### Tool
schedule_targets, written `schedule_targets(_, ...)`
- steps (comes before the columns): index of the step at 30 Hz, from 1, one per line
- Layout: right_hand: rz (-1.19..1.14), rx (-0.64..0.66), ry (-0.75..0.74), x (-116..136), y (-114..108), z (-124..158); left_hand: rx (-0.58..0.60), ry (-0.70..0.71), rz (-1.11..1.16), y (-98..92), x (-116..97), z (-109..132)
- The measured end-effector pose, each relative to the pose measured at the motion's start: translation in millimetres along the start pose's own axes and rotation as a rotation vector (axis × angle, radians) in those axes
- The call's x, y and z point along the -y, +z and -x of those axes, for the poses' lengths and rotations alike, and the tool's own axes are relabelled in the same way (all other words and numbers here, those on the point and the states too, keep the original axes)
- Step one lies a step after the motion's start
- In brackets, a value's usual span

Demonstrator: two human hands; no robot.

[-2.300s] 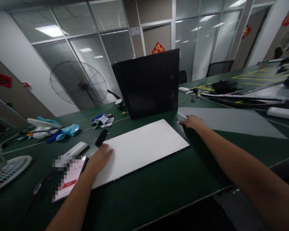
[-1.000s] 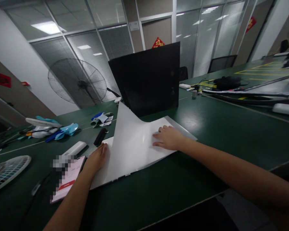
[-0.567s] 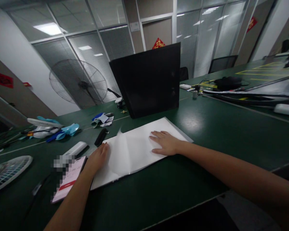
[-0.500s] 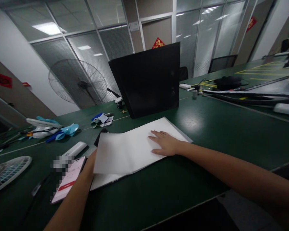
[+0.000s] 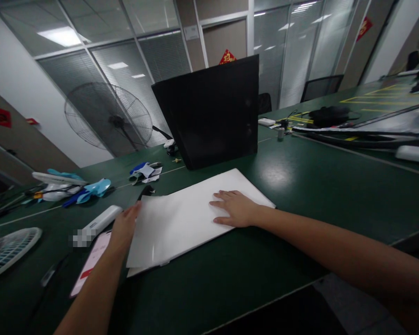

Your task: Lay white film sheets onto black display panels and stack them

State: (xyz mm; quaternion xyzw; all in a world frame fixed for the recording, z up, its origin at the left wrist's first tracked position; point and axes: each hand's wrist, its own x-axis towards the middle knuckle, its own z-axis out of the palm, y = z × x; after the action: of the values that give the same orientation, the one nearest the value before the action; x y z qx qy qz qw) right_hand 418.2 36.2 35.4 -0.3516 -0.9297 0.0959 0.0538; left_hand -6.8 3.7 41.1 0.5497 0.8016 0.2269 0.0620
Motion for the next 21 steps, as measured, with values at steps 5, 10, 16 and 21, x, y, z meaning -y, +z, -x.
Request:
schedule_targets(5, -0.007, 0.011, -0.007, 0, -2, 1, 0.012, 0.024, -0.231, -2.7, 6, 5)
schedule_targets(10, -0.007, 0.02, -0.006, 0, -2, 1, 0.099, 0.119, -0.367, -0.1, 11, 6)
schedule_targets(16, -0.019, -0.13, 0.147, -8, -5, -2, 0.157, 0.098, -0.395, 0.5, -3, 15)
schedule_targets(21, -0.055, -0.311, 0.539, -54, -16, 2, 0.144, 0.091, -0.395, -1.6, -12, 19)
